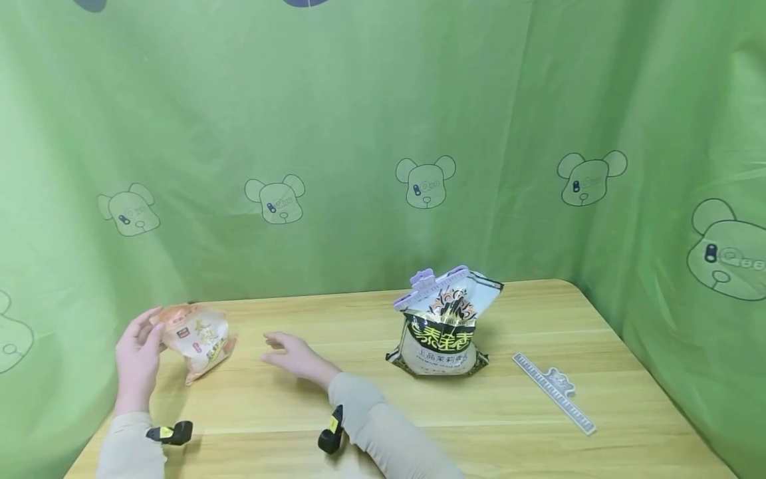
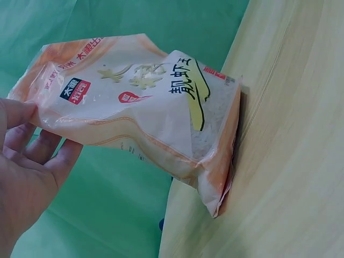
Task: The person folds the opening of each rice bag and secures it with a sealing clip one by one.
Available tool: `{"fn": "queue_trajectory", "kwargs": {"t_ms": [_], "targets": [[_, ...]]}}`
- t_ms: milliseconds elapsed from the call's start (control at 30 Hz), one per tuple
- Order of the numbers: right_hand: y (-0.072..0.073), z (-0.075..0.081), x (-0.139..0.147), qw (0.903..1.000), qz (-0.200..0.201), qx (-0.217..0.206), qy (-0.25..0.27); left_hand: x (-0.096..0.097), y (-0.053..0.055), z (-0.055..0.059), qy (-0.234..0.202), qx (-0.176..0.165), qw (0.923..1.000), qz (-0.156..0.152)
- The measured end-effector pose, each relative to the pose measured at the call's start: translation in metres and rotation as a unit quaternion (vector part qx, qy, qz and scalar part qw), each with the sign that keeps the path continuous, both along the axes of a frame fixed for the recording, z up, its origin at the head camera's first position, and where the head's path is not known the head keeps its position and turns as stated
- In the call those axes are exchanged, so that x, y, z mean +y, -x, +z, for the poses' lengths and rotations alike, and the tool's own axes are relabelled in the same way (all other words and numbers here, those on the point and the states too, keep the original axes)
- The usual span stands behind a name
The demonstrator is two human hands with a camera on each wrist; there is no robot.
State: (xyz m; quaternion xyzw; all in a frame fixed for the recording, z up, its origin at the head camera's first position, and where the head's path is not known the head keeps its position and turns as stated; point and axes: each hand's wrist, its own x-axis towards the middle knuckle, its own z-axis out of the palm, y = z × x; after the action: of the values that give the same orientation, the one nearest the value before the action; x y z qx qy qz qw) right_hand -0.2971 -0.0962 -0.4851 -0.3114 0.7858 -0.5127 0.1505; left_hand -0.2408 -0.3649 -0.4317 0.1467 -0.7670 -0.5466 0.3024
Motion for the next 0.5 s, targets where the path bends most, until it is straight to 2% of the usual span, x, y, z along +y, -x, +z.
{"fn": "queue_trajectory", "kwargs": {"t_ms": [100, 233, 500], "targets": [[-0.002, -0.001, -0.011, 0.9984, 0.001, -0.051, 0.023, -0.002, -0.001, 0.000, -0.021, 0.003, 0.9998, -0.003], [-0.002, -0.003, -0.024, 0.9943, 0.011, -0.098, 0.041, -0.004, -0.002, 0.000, -0.039, -0.001, 0.9992, -0.011], [-0.005, -0.006, -0.043, 0.9872, 0.017, -0.151, 0.048, -0.005, -0.002, 0.001, -0.062, 0.010, 0.9975, -0.032]]}}
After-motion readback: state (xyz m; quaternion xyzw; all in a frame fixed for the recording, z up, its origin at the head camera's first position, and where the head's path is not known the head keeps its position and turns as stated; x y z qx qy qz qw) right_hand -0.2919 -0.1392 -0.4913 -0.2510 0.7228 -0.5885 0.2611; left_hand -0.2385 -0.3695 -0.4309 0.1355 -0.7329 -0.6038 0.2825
